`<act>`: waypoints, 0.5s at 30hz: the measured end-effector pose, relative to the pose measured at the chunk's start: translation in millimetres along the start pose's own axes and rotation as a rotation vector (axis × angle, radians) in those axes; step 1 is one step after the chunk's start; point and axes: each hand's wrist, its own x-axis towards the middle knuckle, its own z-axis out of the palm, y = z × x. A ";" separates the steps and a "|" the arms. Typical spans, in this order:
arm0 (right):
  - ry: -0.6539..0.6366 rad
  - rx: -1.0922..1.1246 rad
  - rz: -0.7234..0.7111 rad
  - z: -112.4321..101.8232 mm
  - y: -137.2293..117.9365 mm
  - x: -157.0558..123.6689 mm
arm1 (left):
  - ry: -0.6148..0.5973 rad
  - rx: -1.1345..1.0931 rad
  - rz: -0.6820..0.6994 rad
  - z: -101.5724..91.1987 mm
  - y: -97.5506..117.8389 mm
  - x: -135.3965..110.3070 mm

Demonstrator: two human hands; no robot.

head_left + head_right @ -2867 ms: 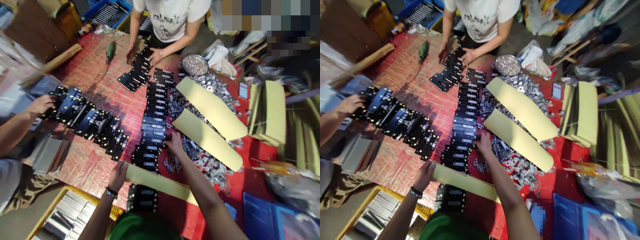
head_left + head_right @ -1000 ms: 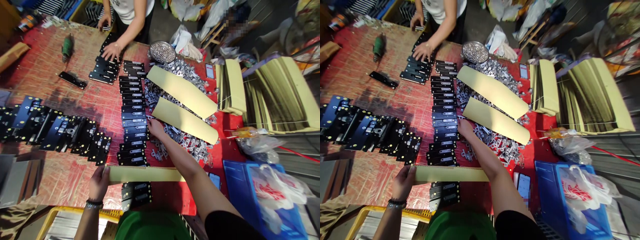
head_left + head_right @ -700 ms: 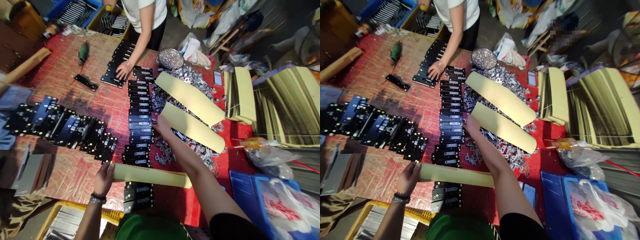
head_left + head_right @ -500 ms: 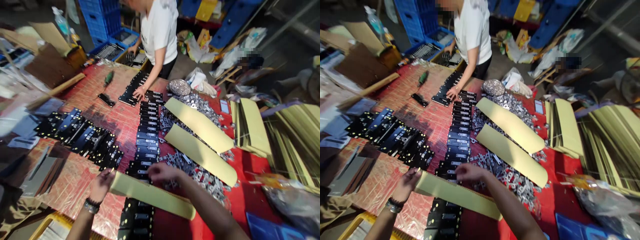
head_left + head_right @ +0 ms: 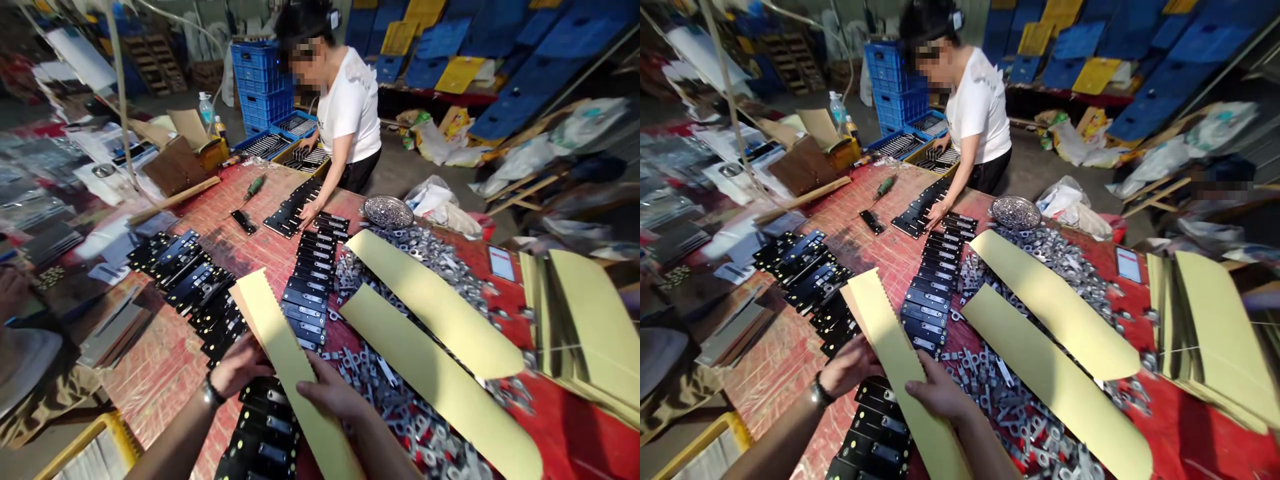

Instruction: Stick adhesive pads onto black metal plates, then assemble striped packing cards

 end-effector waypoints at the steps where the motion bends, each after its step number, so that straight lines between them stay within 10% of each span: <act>1: 0.015 -0.039 -0.012 1.2 -6.3 3.2 | -0.006 0.037 -0.046 9.0 -7.8 2.4; 7: 0.177 -0.336 -0.056 -1.6 -40.2 34.1 | 0.277 0.158 -0.003 32.8 -0.5 22.3; 15: 0.373 -0.341 -0.049 -28.2 -71.9 81.8 | 0.307 0.122 -0.016 16.8 6.7 60.8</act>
